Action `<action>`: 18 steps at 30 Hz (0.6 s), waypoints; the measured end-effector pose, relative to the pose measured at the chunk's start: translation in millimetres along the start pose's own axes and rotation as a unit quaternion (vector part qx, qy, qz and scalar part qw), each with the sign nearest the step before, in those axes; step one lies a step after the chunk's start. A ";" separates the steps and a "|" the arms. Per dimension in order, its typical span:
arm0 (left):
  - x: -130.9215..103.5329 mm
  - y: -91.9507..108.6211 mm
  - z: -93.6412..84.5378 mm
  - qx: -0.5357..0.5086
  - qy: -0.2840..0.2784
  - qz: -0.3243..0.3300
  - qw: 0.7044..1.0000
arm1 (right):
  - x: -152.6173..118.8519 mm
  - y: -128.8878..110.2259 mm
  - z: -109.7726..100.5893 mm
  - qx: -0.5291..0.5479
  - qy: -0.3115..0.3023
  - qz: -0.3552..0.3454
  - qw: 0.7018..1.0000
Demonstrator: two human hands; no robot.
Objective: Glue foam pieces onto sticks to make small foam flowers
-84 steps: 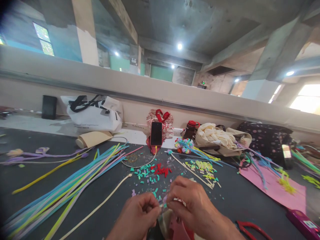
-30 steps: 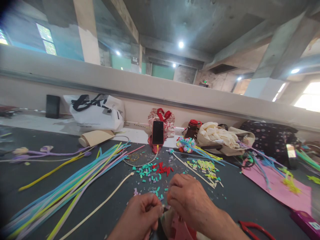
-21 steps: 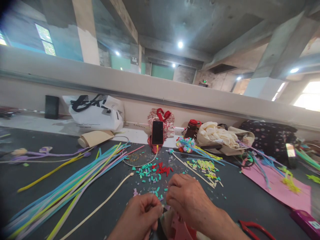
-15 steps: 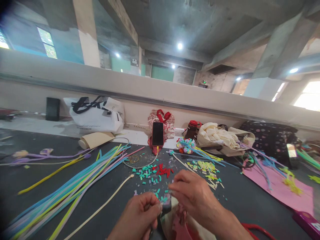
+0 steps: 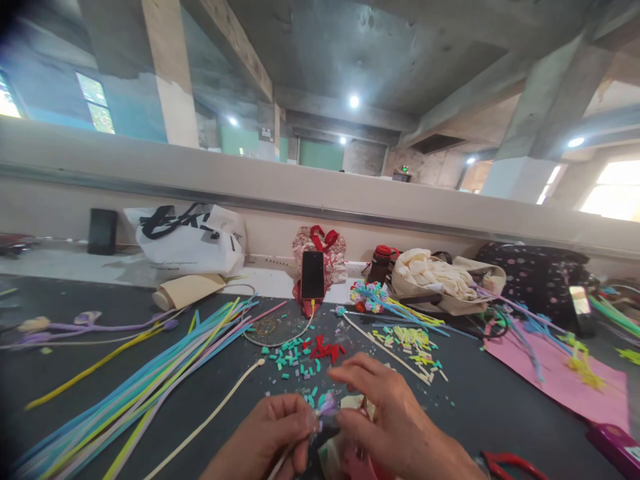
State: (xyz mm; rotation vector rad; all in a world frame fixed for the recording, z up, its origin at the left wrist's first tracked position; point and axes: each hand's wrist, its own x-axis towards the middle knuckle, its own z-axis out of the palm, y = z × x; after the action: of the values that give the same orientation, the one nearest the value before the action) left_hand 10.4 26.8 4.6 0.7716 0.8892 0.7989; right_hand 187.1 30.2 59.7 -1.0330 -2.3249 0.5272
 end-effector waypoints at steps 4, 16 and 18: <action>-3.7 7.8 -3.0 -0.017 -0.029 0.002 0.999 | 3.4 -2.4 4.0 0.006 0.023 0.013 1.000; -11.7 15.3 -5.2 -0.063 0.038 0.046 0.996 | -9.0 6.4 10.0 -0.097 -0.019 0.032 0.995; -10.9 15.8 -6.4 -0.061 0.042 0.049 0.996 | -23.1 11.2 14.1 -0.139 -0.026 0.044 0.989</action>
State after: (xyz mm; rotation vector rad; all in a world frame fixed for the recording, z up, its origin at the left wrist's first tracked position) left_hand -3.8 26.6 19.0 0.6826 0.8749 0.9688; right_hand 197.6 17.7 35.4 -1.2679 -2.4566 0.2693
